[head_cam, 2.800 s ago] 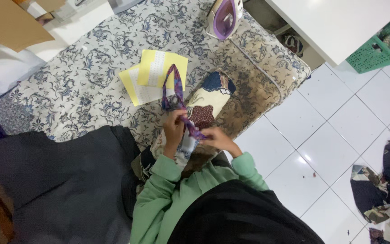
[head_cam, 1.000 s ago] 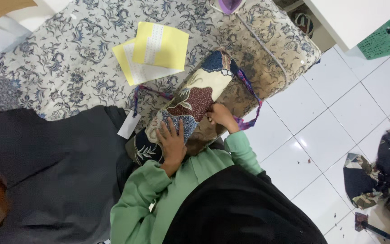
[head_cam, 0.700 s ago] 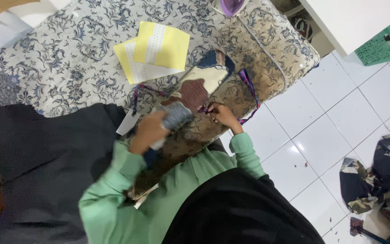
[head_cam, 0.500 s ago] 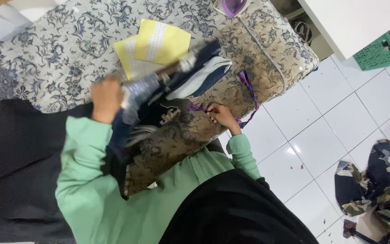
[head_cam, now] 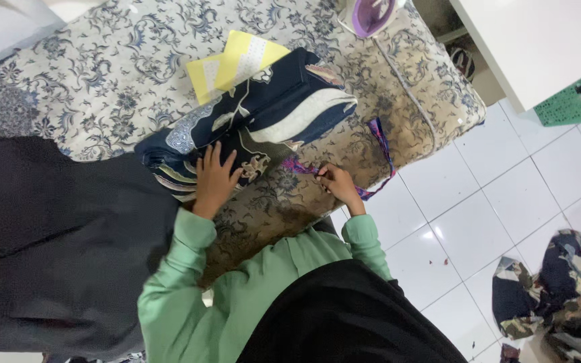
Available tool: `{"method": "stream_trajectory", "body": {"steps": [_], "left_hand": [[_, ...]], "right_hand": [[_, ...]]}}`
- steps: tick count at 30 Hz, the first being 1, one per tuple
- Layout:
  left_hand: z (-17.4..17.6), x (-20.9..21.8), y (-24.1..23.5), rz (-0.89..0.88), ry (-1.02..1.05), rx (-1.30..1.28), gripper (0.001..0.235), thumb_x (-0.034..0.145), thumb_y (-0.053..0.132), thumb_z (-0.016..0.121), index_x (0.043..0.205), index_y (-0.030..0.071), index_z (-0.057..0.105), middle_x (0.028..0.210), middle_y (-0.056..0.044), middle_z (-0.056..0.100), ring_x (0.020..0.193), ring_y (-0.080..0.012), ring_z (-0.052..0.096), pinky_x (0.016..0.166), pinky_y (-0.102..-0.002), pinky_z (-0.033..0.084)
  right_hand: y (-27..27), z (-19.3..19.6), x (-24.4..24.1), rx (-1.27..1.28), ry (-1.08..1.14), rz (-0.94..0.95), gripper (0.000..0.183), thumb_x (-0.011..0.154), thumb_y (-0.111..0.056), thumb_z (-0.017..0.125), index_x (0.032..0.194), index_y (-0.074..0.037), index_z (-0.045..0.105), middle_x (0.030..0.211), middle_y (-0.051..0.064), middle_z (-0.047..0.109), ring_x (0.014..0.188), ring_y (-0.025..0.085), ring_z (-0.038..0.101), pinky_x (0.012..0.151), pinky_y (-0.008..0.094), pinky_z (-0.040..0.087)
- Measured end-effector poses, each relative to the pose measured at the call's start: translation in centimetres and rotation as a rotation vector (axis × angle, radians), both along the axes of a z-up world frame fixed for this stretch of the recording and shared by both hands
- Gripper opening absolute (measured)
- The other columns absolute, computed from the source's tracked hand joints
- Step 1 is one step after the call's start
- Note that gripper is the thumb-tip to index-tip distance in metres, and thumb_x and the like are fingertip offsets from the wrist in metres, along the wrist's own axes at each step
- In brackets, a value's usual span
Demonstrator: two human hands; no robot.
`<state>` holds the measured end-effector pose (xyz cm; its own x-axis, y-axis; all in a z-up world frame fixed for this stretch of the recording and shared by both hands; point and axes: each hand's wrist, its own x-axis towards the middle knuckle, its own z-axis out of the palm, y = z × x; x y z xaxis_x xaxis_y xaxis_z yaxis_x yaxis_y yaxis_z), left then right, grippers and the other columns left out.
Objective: The person writes on a grid notebook using a pen, referencing a yellow sheet with printed text. They then fold a patterned piece of fabric and place it on the table.
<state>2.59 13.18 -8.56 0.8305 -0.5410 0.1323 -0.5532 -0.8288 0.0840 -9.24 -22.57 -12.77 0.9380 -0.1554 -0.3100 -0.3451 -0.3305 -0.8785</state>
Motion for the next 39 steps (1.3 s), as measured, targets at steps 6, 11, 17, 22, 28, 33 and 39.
{"method": "stream_trajectory", "body": {"steps": [6, 11, 17, 22, 28, 33, 39], "left_hand": [[0.4, -3.3, -1.5, -0.003, 0.004, -0.014, 0.084, 0.091, 0.066, 0.050, 0.150, 0.007, 0.050, 0.151, -0.018, 0.048, 0.135, -0.0397, 0.046, 0.110, -0.054, 0.038], [2.3, -2.5, -1.5, -0.004, 0.018, -0.120, 0.074, 0.093, 0.061, 0.058, 0.144, 0.008, 0.057, 0.149, -0.020, 0.049, 0.131, -0.0394, 0.049, 0.105, -0.054, 0.041], [5.5, 2.0, 3.4, 0.163, -0.129, -0.007, 0.066, 0.075, 0.014, 0.077, 0.140, 0.021, 0.064, 0.151, -0.013, 0.053, 0.137, -0.0326, 0.051, 0.109, -0.058, 0.034], [3.8, 5.7, 6.1, 0.093, -0.368, 0.109, 0.061, 0.073, 0.016, 0.081, 0.132, 0.020, 0.068, 0.141, -0.013, 0.061, 0.124, -0.0351, 0.057, 0.112, -0.054, 0.039], [3.1, 11.4, 8.0, 0.118, -0.046, 0.063, 0.031, 0.092, 0.022, 0.074, 0.123, 0.023, 0.072, 0.113, -0.009, 0.071, 0.114, -0.0335, 0.065, 0.101, -0.046, 0.048], [7.1, 16.8, 8.7, 0.304, -0.522, -0.135, 0.034, 0.096, 0.018, 0.075, 0.129, 0.020, 0.070, 0.118, -0.003, 0.069, 0.113, -0.0243, 0.063, 0.116, -0.054, 0.041], [6.4, 15.6, 5.4, 0.076, 0.060, -0.365, 0.055, 0.089, 0.049, 0.077, 0.129, 0.011, 0.068, 0.122, -0.010, 0.065, 0.116, -0.0363, 0.056, 0.097, -0.049, 0.039]], "right_hand": [[0.1, 2.4, 0.7, -0.114, -0.034, 0.032, 0.014, 0.093, -0.015, 0.073, 0.103, -0.006, 0.067, 0.075, 0.007, 0.070, 0.067, 0.019, 0.065, 0.061, 0.034, 0.050], [3.1, 7.0, 3.7, -0.610, -0.561, 0.088, 0.046, 0.079, -0.005, 0.074, 0.124, -0.011, 0.067, 0.122, 0.016, 0.065, 0.115, 0.037, 0.060, 0.097, 0.045, 0.050], [7.3, 7.2, 5.6, -0.771, -0.526, 0.313, 0.071, 0.073, 0.000, 0.073, 0.140, -0.018, 0.056, 0.145, 0.012, 0.050, 0.142, 0.034, 0.042, 0.112, 0.057, 0.032], [8.0, 2.9, 5.1, -0.817, -0.673, 0.188, 0.066, 0.077, -0.006, 0.074, 0.139, -0.017, 0.054, 0.152, 0.012, 0.045, 0.146, 0.036, 0.037, 0.115, 0.060, 0.025], [7.6, 0.2, 5.7, -0.840, -0.654, 0.163, 0.062, 0.080, -0.008, 0.074, 0.138, -0.018, 0.054, 0.154, 0.010, 0.045, 0.147, 0.035, 0.037, 0.117, 0.060, 0.025], [7.6, 0.0, 5.1, -0.811, -0.627, 0.162, 0.063, 0.079, -0.009, 0.075, 0.138, -0.019, 0.056, 0.153, 0.010, 0.046, 0.146, 0.034, 0.038, 0.116, 0.060, 0.025], [7.9, 0.3, 5.8, -0.819, -0.571, 0.144, 0.059, 0.078, -0.010, 0.072, 0.135, -0.020, 0.058, 0.152, 0.008, 0.047, 0.145, 0.032, 0.039, 0.116, 0.058, 0.026]]}}
